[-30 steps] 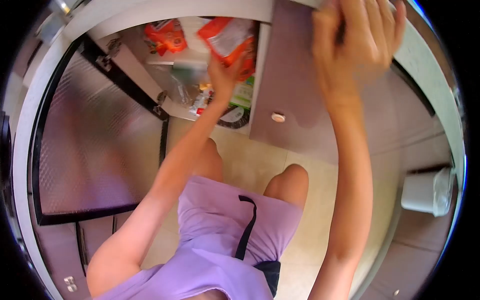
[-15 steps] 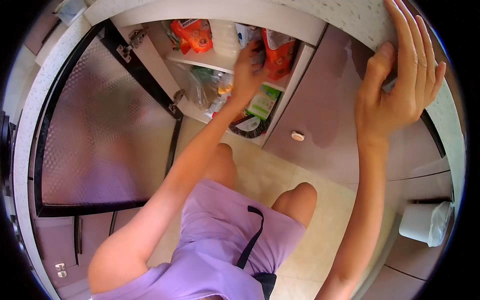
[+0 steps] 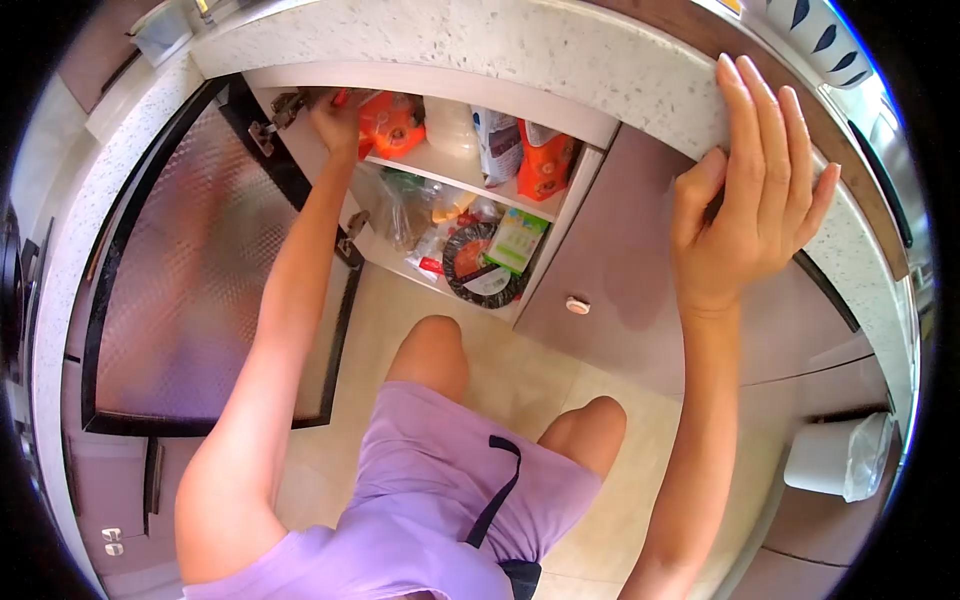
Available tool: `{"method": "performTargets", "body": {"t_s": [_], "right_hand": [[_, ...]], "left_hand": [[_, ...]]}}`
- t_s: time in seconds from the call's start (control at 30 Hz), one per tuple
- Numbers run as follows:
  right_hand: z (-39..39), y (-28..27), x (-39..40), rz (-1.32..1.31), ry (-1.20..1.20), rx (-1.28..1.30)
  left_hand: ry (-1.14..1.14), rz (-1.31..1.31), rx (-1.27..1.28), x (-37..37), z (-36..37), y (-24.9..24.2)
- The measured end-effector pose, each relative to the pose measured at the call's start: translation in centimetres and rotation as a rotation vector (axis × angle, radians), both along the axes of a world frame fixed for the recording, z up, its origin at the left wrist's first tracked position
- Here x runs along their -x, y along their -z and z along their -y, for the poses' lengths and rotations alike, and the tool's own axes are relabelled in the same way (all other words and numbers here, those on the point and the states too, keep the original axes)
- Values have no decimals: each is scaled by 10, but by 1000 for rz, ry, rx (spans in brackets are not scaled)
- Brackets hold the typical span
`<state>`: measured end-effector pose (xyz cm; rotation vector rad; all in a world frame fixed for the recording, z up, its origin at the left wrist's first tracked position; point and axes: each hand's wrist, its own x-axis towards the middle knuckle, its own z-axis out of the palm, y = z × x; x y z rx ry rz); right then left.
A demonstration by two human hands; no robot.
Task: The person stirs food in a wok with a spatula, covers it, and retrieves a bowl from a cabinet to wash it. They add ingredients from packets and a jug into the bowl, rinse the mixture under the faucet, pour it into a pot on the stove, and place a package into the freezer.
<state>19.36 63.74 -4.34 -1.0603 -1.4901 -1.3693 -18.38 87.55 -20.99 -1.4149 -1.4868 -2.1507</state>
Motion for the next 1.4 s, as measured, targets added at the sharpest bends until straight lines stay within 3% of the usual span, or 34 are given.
{"method": "performTargets", "body": {"t_s": [0.07, 0.2, 0.33, 0.37, 0.47, 0.53, 0.6, 0.73, 0.97, 1.03, 1.07, 1.1, 1.13, 1.2, 1.27, 1.4], "right_hand": [[-2, 1, -1, -12, -3, -11], [1, 2, 4, -63, -63, 18], [18, -2, 15, -80, -118, 74], [27, 3, 24, -96, -296, 51], [72, 23, 60, 160, -656, 350], [105, 21, 92, 100, -828, 837], [118, 22, 89, 215, -868, 847], [142, -15, 58, 165, -855, 897], [167, -88, -21, -121, -883, 924], [172, -128, -67, -294, -734, 790], [153, -134, -99, -338, -674, 482], [152, -147, -128, -570, -388, 533], [135, -150, -163, -627, -373, 568], [109, -147, -223, -588, -112, 623], [90, -144, -261, -459, -1, 696], [71, -127, -279, -701, -121, 926]], "left_hand": [[126, 134, 38, 5, 37, 4], [48, 215, 187, -5, 135, 2], [154, 194, 237, -30, 224, -10], [140, 73, 247, -37, 246, -18], [267, -136, 206, -69, 310, -49], [353, -293, 188, -100, 344, -76], [392, -378, 219, -118, 366, -87], [591, -188, 274, -157, 385, -115], [857, -195, 214, -204, 369, -158], [927, -119, 208, -207, 356, -162], [988, -54, 186, -206, 350, -166], [1004, -45, 147, -206, 345, -171], [1008, -36, 106, -203, 338, -177], [1007, -75, 79, -202, 329, -196], [1070, -99, 90, -203, 316, -226], [1127, -145, 144, -207, 301, -285]]}}
